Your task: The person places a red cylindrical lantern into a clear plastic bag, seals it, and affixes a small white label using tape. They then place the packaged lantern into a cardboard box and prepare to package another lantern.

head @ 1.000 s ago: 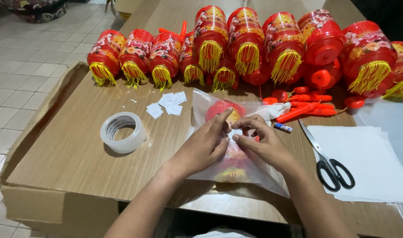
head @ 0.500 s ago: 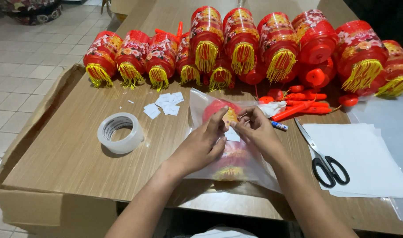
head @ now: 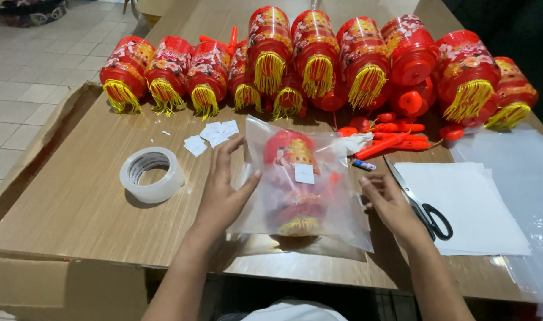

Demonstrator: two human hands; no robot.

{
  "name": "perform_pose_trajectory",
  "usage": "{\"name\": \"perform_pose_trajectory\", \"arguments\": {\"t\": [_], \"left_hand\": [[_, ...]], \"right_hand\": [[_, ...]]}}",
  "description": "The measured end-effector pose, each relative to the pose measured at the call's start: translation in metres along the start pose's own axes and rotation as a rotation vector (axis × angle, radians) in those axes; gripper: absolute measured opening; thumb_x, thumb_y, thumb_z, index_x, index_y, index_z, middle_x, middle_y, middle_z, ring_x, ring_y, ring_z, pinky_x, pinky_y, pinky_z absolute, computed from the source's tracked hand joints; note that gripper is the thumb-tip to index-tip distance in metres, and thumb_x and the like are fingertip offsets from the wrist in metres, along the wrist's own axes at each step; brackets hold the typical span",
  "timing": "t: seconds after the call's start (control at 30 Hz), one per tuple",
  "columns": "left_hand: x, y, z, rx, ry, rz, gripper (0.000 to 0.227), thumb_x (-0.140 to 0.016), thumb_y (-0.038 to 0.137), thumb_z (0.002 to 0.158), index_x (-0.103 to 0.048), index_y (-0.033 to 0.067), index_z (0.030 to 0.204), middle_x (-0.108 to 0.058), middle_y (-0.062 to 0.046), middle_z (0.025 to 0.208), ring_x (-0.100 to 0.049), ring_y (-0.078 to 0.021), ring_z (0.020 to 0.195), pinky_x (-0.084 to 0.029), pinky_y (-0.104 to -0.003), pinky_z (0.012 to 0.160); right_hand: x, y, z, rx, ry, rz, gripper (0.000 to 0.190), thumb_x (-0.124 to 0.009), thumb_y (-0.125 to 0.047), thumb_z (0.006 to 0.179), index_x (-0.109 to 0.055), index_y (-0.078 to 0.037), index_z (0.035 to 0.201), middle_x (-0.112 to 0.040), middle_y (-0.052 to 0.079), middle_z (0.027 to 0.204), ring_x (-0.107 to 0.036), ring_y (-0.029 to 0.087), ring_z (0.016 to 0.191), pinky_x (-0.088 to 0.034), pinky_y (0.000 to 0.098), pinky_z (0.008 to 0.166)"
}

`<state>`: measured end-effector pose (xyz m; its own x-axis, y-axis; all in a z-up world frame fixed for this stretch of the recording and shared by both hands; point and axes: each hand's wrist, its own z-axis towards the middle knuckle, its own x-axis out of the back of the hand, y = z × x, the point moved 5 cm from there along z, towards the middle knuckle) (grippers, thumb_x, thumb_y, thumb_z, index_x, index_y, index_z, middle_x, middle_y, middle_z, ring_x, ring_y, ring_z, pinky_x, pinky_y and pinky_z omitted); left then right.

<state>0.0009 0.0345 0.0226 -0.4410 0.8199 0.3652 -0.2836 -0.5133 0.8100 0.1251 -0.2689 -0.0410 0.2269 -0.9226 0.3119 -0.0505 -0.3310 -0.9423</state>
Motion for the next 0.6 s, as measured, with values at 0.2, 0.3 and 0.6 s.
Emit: {"name": "perform_pose_trajectory", "arguments": {"t": [0.2,0.3,0.6], "left_hand": [[-0.027,-0.059,-0.047,0.582,-0.193,-0.341,0.085,-0.063,0.039,0.096,-0.012,0.0036,0.154,-0.028,-0.03,0.157,-0.023,-0.0493,0.152,-0.023,-0.061,0.123],[-0.035,-0.019,-0.062,0.751,-0.229,-0.575,0.075,-0.06,0.039,0.096,-0.024,0.0145,0.157,-0.039,-0.022,0.159,-0.029,-0.0378,0.153,-0.025,-0.056,0.123],[-0.031,-0.037,-0.065,0.758,-0.141,-0.656,0.089,-0.071,0.028,0.074,-0.029,0.0242,0.153,-0.063,-0.017,0.136,-0.065,-0.0265,0.119,-0.055,-0.038,0.1]], "right_hand": [[-0.016,-0.019,-0.043,-0.337,-0.072,-0.031,0.088,-0.059,-0.068,0.087,-0.045,-0.017,0.156,-0.045,0.029,0.154,-0.04,0.05,0.144,-0.034,0.0685,0.113],[-0.043,-0.019,-0.034,-0.456,-0.093,0.109,0.088,-0.065,-0.072,0.081,-0.05,-0.026,0.154,-0.035,0.022,0.163,-0.025,0.047,0.152,-0.016,0.0749,0.116],[-0.018,-0.005,-0.04,-0.393,-0.131,0.509,0.065,-0.061,-0.034,0.086,-0.054,-0.02,0.149,-0.07,0.014,0.125,-0.067,0.03,0.103,-0.053,0.0403,0.083]]}}
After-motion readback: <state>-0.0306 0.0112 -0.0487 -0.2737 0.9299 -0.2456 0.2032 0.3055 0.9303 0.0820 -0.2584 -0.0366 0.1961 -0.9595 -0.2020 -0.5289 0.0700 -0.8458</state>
